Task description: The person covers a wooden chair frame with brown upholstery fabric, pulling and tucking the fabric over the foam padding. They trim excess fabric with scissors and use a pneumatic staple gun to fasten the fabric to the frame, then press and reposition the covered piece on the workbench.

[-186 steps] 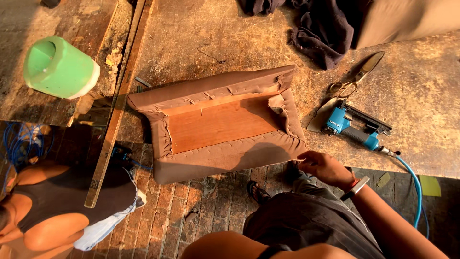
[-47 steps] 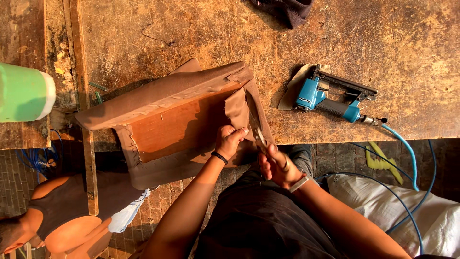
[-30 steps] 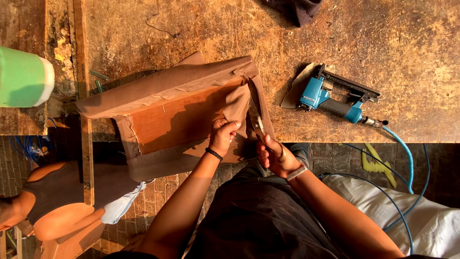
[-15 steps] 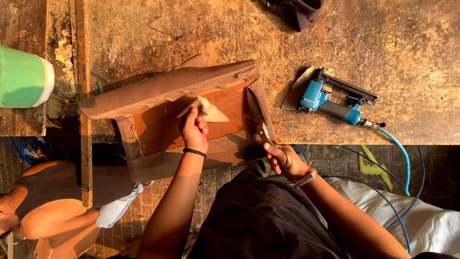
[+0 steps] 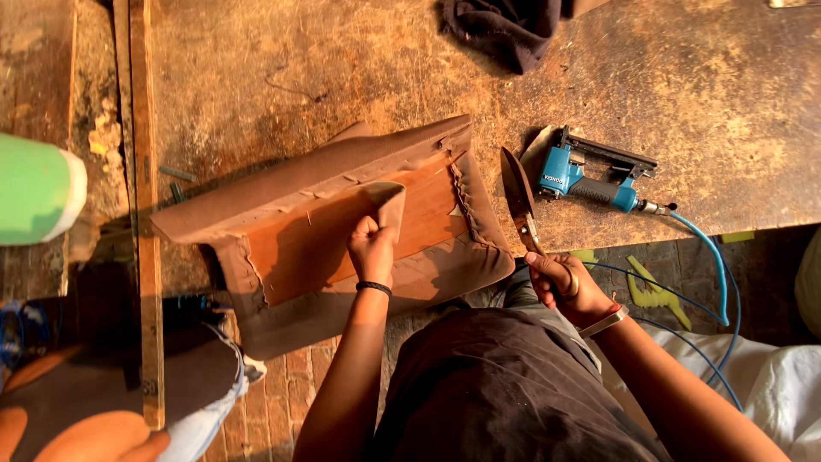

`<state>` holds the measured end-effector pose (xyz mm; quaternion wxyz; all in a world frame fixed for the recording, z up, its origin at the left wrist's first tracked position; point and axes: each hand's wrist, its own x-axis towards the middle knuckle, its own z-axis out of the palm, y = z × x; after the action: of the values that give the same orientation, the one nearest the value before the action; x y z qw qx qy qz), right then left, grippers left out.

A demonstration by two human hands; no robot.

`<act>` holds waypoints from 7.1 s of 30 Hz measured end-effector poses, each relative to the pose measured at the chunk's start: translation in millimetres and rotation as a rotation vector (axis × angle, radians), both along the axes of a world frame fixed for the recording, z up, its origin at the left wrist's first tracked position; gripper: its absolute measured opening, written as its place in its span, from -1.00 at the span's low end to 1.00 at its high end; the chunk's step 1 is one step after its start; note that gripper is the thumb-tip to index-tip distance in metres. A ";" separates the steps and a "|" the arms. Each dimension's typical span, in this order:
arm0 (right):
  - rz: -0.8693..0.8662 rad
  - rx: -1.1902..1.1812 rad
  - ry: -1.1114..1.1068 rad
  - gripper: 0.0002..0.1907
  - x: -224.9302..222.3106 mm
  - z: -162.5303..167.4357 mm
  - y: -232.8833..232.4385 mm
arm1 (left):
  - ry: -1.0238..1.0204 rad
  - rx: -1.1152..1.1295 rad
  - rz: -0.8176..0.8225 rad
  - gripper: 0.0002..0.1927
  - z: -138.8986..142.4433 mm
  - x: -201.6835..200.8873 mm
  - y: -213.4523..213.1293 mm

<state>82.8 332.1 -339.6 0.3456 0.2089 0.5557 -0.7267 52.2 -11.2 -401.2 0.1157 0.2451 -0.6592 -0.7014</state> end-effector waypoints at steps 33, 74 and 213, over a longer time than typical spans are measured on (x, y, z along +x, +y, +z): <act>0.668 0.709 0.299 -0.45 -146.5 34.9 99.3 | -0.214 0.040 -0.332 -0.68 35.4 -41.5 54.3; 1.613 0.762 0.586 -0.48 -311.2 80.7 -101.5 | -0.169 0.450 0.114 -0.88 14.9 -105.7 51.7; 0.456 0.973 0.944 -0.87 -97.6 -23.8 -141.6 | -0.146 -0.243 -0.510 -0.84 36.5 46.5 -82.1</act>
<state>-14.9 190.5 -363.4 0.0791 -0.1190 0.9369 -0.3191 98.7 -93.3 -364.7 -0.0837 0.1057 -0.7855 -0.6040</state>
